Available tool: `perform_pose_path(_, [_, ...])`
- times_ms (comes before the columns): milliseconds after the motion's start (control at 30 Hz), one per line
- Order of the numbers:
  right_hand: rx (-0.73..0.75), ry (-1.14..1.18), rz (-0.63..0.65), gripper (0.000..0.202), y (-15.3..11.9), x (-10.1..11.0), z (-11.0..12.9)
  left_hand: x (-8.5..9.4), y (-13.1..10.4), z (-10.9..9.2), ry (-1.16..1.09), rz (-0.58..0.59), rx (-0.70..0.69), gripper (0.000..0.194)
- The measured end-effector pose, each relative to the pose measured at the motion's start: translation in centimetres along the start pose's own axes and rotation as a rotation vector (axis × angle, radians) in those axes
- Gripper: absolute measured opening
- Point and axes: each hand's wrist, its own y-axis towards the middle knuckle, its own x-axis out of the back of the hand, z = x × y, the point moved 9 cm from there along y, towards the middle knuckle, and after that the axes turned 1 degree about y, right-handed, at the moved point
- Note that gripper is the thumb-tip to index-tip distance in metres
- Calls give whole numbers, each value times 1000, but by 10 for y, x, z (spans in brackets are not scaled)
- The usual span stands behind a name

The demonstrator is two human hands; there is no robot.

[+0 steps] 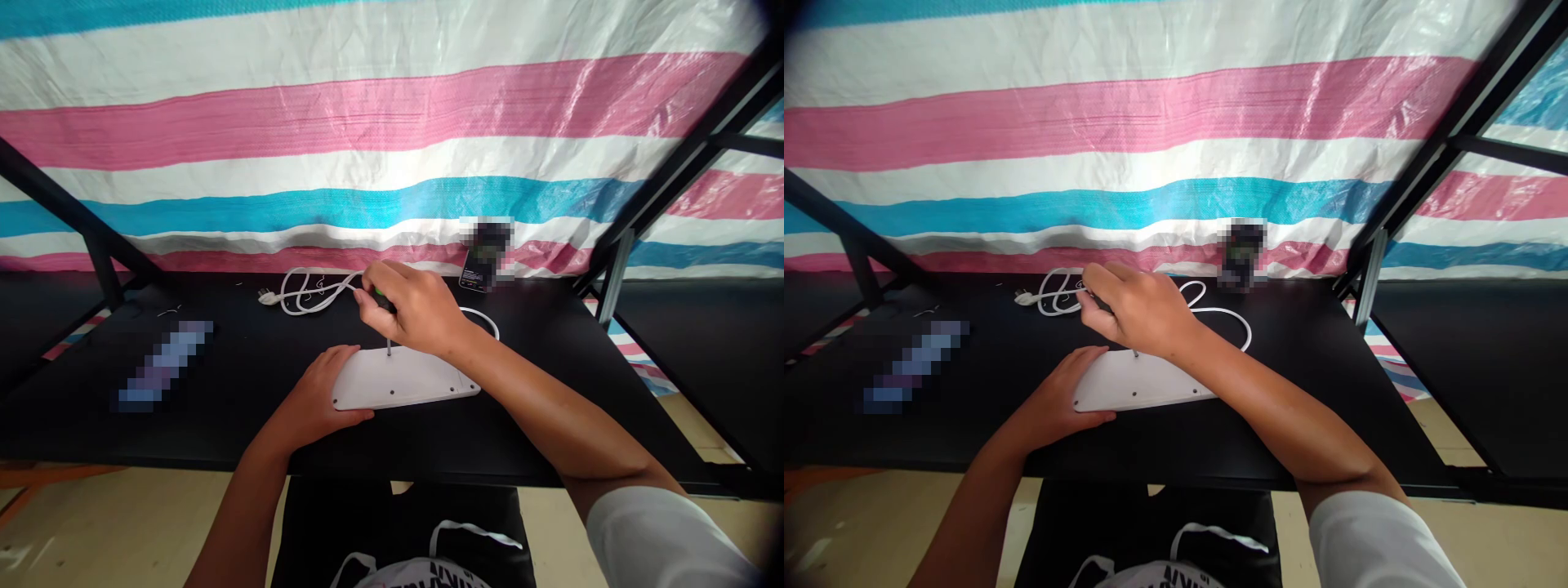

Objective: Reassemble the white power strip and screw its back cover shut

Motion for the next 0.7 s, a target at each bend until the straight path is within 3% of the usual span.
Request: perform_pose_path(700, [-8, 37, -7, 25, -1, -2, -2, 0, 0, -1, 4, 6, 4, 93])
